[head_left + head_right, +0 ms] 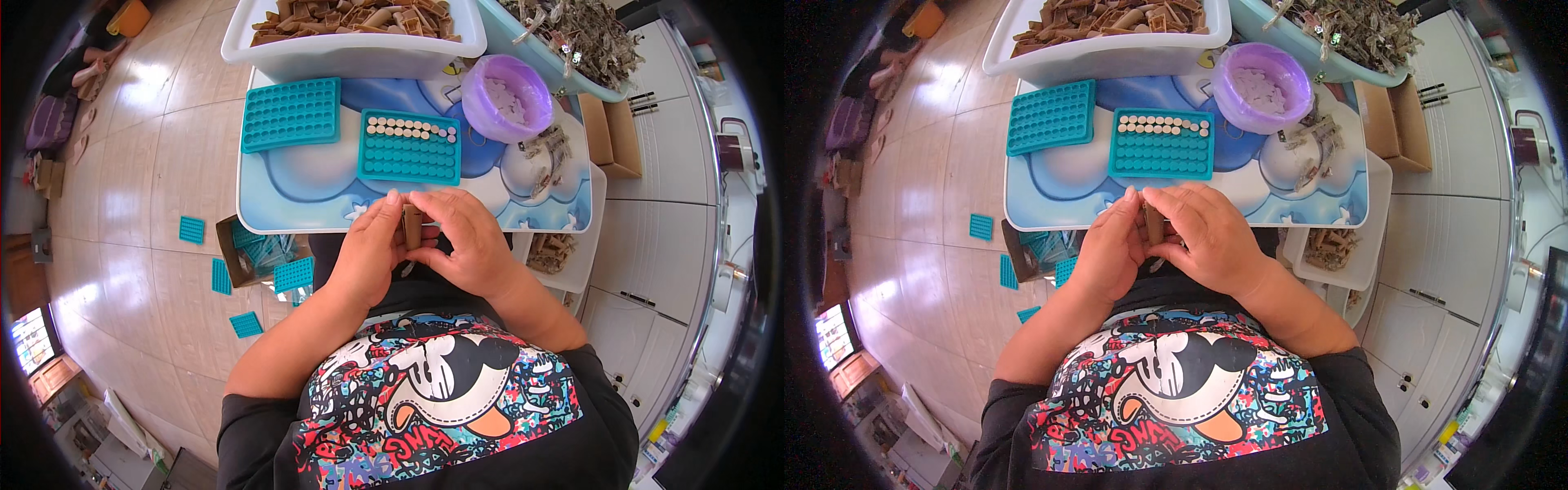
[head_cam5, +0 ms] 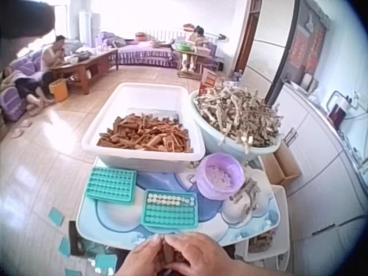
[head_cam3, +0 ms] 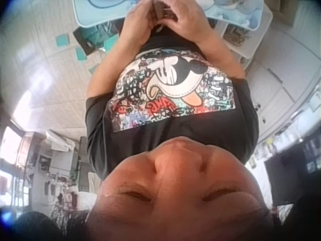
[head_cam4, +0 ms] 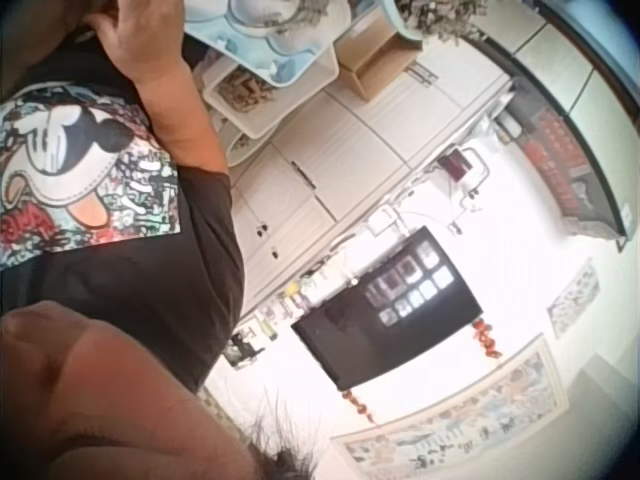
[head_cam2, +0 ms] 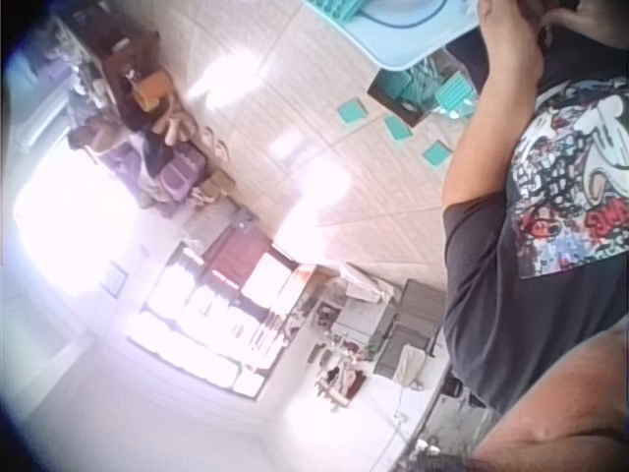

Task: The person assembles and wraps small brown cylindrical components with paper wraps by hand at a table.

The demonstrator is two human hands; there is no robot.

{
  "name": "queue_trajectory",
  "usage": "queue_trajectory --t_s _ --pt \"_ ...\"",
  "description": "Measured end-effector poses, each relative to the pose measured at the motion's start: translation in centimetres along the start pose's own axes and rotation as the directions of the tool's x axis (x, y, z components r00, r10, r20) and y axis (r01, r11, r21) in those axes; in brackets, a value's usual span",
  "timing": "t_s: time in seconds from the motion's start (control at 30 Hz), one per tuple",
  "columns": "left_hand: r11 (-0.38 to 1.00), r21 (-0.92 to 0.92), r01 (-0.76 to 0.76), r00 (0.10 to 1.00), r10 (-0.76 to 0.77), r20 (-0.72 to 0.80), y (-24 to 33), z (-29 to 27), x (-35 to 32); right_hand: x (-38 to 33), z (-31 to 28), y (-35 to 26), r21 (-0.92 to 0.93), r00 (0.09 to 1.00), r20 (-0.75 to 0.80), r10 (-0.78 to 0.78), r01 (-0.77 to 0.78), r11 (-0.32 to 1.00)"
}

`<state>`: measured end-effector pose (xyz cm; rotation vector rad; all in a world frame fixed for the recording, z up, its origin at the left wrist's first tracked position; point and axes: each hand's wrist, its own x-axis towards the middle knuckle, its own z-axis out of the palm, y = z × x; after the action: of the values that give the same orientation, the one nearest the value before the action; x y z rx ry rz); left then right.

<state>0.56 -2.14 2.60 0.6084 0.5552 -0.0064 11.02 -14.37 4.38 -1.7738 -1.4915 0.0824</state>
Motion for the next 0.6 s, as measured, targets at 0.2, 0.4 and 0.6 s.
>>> queue_trajectory --t_s 0.2,0.4,0.6 --pt "1.0 0.028 -0.014 1.0 0.013 0.022 0.12 -0.06 -0.01 -0.2 -0.21 0.2 -0.02 1.0 0.008 -0.019 0.019 1.0" --pt "1.0 0.028 -0.01 1.0 0.01 0.013 0.15 0.16 -0.06 -0.4 -0.14 0.24 -0.019 1.0 0.026 0.003 -0.003 1.0" --pt "0.999 0.046 -0.018 1.0 0.017 0.018 -0.05 -0.06 0.05 -0.4 -0.08 0.24 -0.005 1.0 0.015 -0.012 0.012 1.0"
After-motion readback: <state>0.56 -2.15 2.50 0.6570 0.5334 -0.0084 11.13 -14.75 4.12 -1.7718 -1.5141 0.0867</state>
